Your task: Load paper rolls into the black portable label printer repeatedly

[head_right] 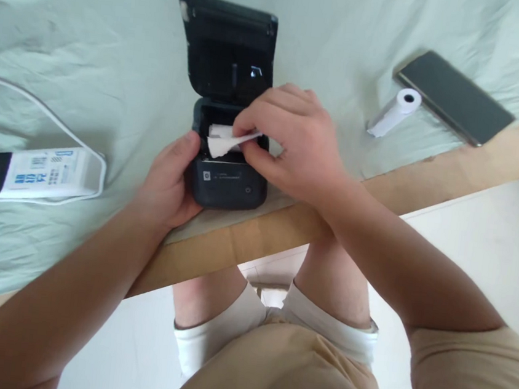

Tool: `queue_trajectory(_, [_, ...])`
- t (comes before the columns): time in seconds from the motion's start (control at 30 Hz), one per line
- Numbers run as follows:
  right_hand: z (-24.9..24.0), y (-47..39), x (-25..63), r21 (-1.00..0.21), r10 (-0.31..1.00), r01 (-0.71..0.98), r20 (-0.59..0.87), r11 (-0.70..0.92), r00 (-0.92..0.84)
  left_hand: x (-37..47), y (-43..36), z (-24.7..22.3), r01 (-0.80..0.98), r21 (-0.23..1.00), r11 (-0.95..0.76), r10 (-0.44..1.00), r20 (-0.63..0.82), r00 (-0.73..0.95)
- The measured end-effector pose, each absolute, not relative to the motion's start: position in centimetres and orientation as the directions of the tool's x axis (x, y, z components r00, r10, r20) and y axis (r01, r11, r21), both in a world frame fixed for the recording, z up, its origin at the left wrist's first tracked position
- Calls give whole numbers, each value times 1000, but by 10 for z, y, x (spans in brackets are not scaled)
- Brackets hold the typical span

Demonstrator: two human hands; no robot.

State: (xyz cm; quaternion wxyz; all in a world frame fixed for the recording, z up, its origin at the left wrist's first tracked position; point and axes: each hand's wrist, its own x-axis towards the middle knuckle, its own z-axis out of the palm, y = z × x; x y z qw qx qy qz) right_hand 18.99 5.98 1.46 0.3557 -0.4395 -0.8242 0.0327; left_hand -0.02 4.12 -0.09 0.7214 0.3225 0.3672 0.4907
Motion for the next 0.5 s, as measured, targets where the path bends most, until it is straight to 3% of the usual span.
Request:
queue_trajectory(0.17, [9,50,187,-343,697,651,583,677,-417,-2,40,1,-484,834,265,946,-128,299])
queue_trajectory(0.23, [7,49,188,-356,623,548,645,757,-443,-4,40,0,-445,862,243,943,-103,315])
queue_trajectory(0.3, [4,50,191,-380,573,481,737,790,-359,-5,40,-1,-401,889,221,944,-91,318])
queue_trajectory(0.37, [0,53,194,-465,619,531,770,709,-153,-6,39,0,-379,902,207,948,-89,305])
queue_trajectory(0.43, [-3,57,197,-592,699,546,715,592,16,-6,38,0,-364,910,199,951,-90,296])
queue_trajectory(0.5, [-4,61,200,-722,802,453,596,522,26,-5,38,-1,-363,913,185,952,-74,299])
